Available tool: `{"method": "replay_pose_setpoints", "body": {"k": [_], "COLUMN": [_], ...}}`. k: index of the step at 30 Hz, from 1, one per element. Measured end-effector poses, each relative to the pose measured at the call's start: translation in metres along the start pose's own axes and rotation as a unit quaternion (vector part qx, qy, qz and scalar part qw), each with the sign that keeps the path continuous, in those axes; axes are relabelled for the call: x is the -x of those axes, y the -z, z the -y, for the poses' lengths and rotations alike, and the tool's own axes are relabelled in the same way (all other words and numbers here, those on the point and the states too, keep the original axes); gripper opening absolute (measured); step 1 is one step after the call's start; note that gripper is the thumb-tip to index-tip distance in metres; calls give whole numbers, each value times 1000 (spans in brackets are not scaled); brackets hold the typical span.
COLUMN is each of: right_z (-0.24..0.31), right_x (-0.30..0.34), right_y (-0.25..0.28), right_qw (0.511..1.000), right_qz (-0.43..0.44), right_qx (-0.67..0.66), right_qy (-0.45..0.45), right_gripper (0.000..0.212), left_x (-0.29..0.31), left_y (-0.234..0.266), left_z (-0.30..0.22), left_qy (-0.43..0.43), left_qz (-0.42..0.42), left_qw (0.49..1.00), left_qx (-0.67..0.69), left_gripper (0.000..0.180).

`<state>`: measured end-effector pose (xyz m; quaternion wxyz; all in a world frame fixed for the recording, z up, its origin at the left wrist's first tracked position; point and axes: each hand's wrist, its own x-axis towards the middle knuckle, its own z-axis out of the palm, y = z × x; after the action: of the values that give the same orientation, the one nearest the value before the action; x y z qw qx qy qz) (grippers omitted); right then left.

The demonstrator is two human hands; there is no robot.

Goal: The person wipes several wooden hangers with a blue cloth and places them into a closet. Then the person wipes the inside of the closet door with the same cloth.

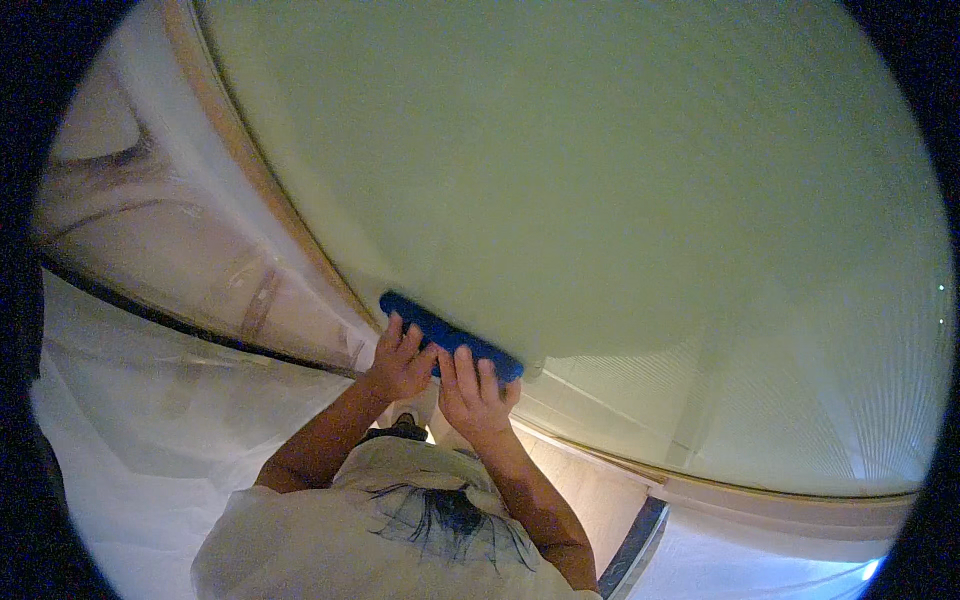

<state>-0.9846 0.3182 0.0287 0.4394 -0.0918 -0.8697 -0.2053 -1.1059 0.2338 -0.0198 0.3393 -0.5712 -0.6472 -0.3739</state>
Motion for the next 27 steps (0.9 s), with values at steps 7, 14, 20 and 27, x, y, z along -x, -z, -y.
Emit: {"method": "replay_pose_setpoints", "body": {"k": [7,14,20,27], "right_z": [12,10,19,21], "right_x": [-91,-45,-53,-137], "right_y": [21,-2,-11,1], "right_qw": [997,1000,1000,994], "right_qz": [-67,-14,-27,-101], "right_qx": [23,0,-2,30], "right_qy": [-32,20,6,-15], "right_gripper": [31,26,24,25], "left_x": [-86,-12,-24,-112], "left_y": [47,-7,13,59], "left_z": [30,16,43,62], "left_qy": [-33,65,16,24], "left_qz": [-127,-59,-41,-135], "left_qw": [991,996,999,988], "left_qx": [-5,-7,-25,-76], "left_gripper": [25,25,29,39]}}
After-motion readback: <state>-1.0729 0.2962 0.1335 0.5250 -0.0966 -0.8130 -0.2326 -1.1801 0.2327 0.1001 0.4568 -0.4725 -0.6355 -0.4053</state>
